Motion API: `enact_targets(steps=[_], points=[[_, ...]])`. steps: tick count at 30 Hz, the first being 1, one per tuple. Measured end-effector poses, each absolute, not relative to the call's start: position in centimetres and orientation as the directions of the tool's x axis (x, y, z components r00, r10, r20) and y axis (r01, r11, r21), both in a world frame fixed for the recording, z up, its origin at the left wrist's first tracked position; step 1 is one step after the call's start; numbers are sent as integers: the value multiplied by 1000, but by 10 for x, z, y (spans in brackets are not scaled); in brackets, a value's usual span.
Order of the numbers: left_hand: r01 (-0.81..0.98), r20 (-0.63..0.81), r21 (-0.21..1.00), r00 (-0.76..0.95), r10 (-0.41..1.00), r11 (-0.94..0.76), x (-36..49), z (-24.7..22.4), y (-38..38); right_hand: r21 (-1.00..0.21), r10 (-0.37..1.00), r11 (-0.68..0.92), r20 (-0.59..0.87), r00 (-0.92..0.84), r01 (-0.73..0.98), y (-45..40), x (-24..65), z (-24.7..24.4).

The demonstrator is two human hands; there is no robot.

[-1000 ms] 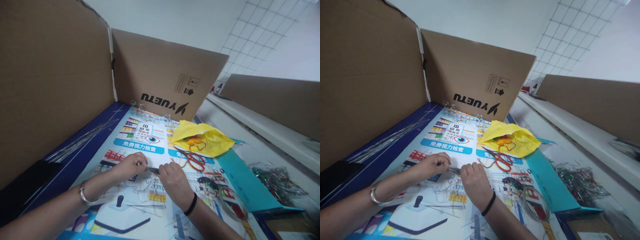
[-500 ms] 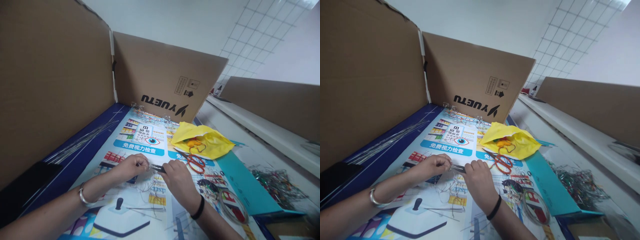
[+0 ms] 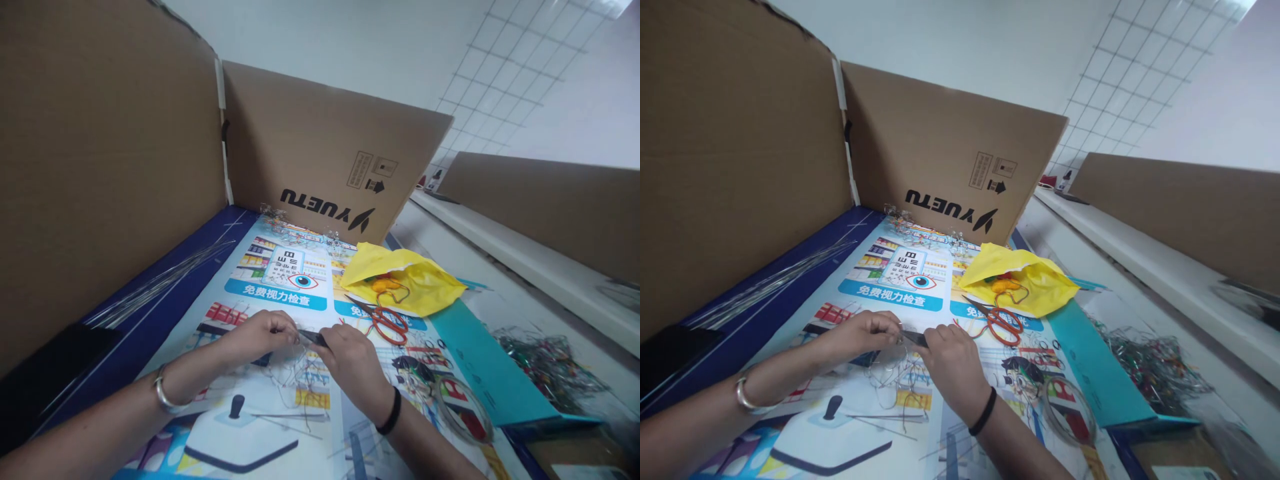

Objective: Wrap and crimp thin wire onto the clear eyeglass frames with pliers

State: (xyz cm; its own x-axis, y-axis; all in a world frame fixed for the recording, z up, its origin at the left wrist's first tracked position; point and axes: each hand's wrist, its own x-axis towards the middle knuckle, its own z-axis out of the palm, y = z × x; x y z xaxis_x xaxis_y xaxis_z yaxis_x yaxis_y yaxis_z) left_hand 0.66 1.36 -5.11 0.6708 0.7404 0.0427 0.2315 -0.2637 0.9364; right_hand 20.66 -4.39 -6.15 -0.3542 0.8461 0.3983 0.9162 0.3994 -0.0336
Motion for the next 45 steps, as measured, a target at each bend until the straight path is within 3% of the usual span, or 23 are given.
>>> enact_targets(steps=[22,26,36,45], points=[[250,24,929,695,718,-273,7,-55,14,-128,899,372,297,-322,919,-45,201,-66],[261,62,909,687,724,-325,6,-57,16,-59,882,386,317,-350,920,-45,203,-65],[301,99,880,639,763,-367,10,-56,15,257,827,387,328,-457,885,-52,202,-55],[286,152,872,612,776,-396,10,-60,13,286,833,355,336,-440,890,-53,201,-56]])
